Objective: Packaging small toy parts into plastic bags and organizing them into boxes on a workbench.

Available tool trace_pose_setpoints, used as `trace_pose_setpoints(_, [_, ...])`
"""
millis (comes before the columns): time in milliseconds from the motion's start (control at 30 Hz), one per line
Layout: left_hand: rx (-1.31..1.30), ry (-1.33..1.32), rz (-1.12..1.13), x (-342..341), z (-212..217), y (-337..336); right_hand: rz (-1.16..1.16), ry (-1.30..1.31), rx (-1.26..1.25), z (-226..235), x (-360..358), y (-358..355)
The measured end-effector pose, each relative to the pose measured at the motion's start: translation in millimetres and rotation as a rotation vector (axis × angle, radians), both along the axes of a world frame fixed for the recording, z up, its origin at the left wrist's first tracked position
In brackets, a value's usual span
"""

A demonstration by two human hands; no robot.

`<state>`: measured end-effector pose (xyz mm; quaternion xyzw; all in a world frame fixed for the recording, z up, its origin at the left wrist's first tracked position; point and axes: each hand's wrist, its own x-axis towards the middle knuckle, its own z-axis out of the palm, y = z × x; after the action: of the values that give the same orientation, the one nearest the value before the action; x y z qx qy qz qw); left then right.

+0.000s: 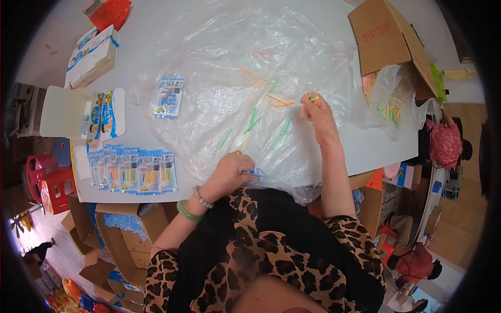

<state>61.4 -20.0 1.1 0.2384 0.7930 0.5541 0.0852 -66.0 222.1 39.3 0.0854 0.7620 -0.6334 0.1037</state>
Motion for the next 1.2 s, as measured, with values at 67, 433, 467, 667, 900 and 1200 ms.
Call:
trace_pose_setpoints(67, [-0.007,-0.007,0.009,2,1,-2,0.089,0.05,-0.075,-1,13,-24])
trace_pose_setpoints(433, [-0.061,0.224,0.168,-26,41,-5,0.353,0.467,0.091,-57,53,-71])
trace_pose_setpoints(467, [-0.065,0.225,0.168,-31,37,-1,0.354,0.444,0.083,-56,53,-71])
trace_pose_setpoints(667, [-0.024,0.156,0.08,-35,27,14,0.398,0.52,0.341,-60,55,-68])
trace_pose_setpoints(900, [-0.125,0.179,0.1,-36,35,8,0.249,0.332,0.075,-53,56,-69])
trace_pose_setpoints(1200, [-0.212,0.284,0.13,-34,38,4,0.422,0.485,0.128,-43,52,-70])
